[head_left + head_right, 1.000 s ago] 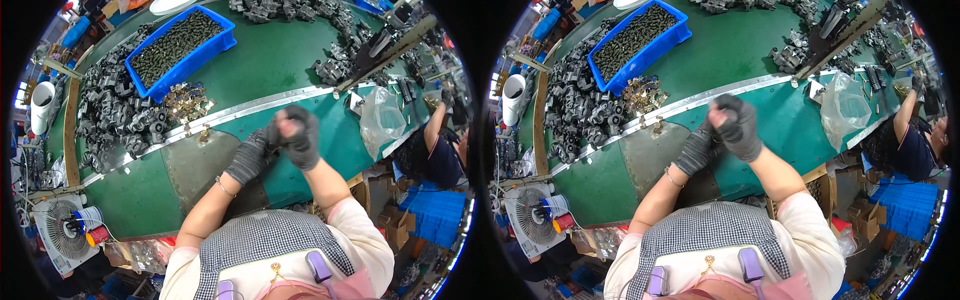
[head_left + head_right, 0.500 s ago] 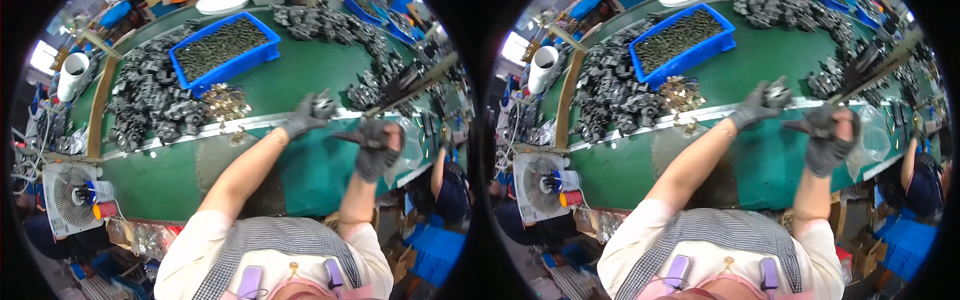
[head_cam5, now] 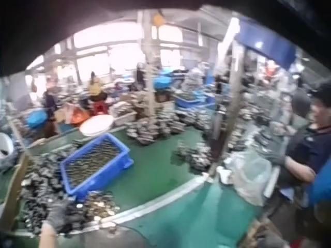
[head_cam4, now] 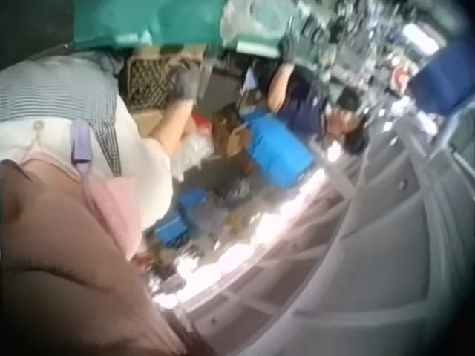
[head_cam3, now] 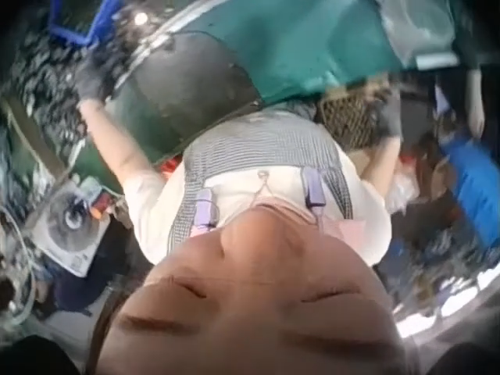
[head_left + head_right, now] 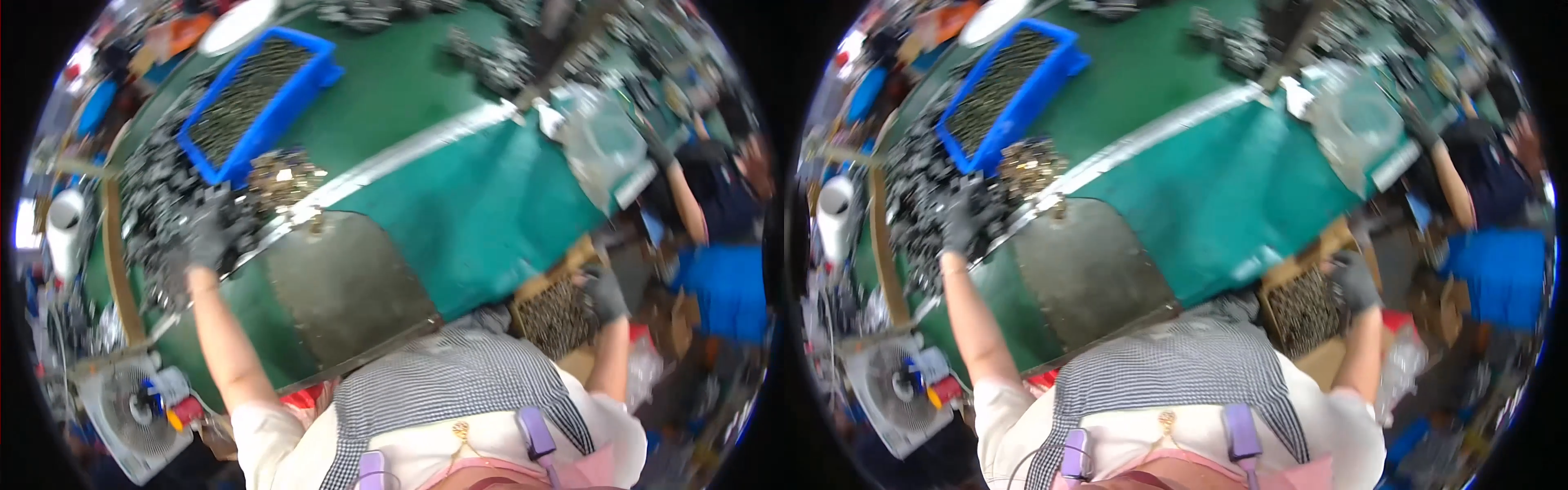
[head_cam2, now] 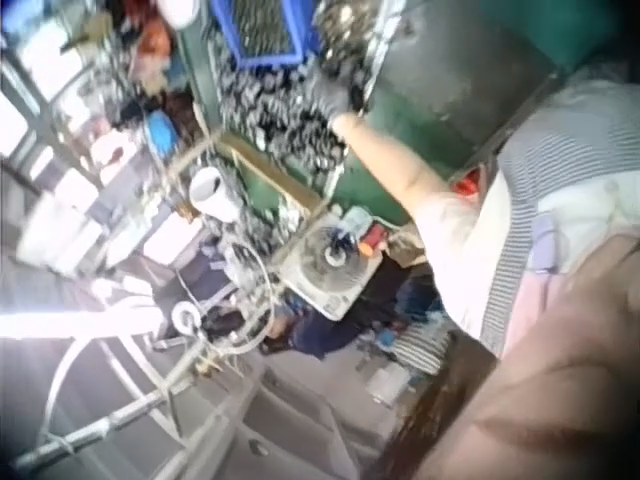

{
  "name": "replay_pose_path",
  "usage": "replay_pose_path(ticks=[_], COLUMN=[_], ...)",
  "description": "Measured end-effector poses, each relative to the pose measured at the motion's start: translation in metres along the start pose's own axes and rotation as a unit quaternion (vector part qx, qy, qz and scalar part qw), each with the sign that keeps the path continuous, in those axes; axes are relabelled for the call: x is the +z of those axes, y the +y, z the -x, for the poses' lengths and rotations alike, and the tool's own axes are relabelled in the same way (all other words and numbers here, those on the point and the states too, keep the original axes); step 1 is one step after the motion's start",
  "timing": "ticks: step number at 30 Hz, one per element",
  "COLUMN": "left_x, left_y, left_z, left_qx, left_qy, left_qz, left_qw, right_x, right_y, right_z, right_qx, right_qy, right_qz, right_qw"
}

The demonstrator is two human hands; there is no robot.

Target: Assembling and packaging small metal components on a factory production line.

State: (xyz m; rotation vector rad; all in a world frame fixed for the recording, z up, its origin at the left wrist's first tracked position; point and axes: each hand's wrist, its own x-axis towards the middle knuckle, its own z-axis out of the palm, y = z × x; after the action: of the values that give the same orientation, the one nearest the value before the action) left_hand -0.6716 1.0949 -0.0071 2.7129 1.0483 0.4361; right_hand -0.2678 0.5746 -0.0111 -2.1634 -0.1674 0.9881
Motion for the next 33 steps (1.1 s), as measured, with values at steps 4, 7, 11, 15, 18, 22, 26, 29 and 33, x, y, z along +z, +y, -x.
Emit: replay_pose_path(ticks=[4, 7, 11, 15, 18, 22, 26, 29, 33], left_x=[0.012, 0.031, 0.011, 0.008, 0.027, 0.07, 0.023, 0.054, 0.104], left_y=[0.0, -0.002, 0.008, -0.042, -0.041, -0.067, 0.146, 0.209, 0.236], left_z=[0.022, 0.054, 0.066, 0.078, 0.074, 0.105, 0.025, -0.028, -0.059], left_qx=[-0.049, 0.003, 0.189, 0.068, 0.072, -0.117, -0.144, -0.118, 0.019], left_qy=[-0.053, 0.023, 0.139, 0.004, 0.056, 0.047, -0.084, -0.245, -0.333], left_qz=[-0.253, -0.175, -0.296, -0.23, -0.174, 0.284, 0.497, 0.35, 0.03], left_qw=[0.965, 0.984, 0.926, 0.971, 0.98, 0.951, 0.851, 0.897, 0.942], right_x=[0.021, 0.024, 0.027, 0.048, 0.063, 0.072, 0.069, 0.075, 0.045], right_y=[0.082, 0.131, 0.144, 0.148, 0.168, 0.197, 0.154, 0.141, 0.119], right_z=[-0.027, -0.036, -0.044, -0.074, -0.099, -0.119, -0.098, -0.094, -0.06], right_qx=[0.026, 0.051, 0.066, 0.043, 0.074, -0.036, 0.079, 0.083, 0.03], right_qy=[0.032, 0.104, 0.103, 0.08, 0.101, 0.1, 0.129, 0.146, 0.21], right_qz=[0.24, 0.315, 0.337, 0.345, 0.395, 0.397, 0.329, 0.374, 0.318], right_qw=[0.97, 0.942, 0.934, 0.934, 0.91, 0.912, 0.932, 0.912, 0.924])
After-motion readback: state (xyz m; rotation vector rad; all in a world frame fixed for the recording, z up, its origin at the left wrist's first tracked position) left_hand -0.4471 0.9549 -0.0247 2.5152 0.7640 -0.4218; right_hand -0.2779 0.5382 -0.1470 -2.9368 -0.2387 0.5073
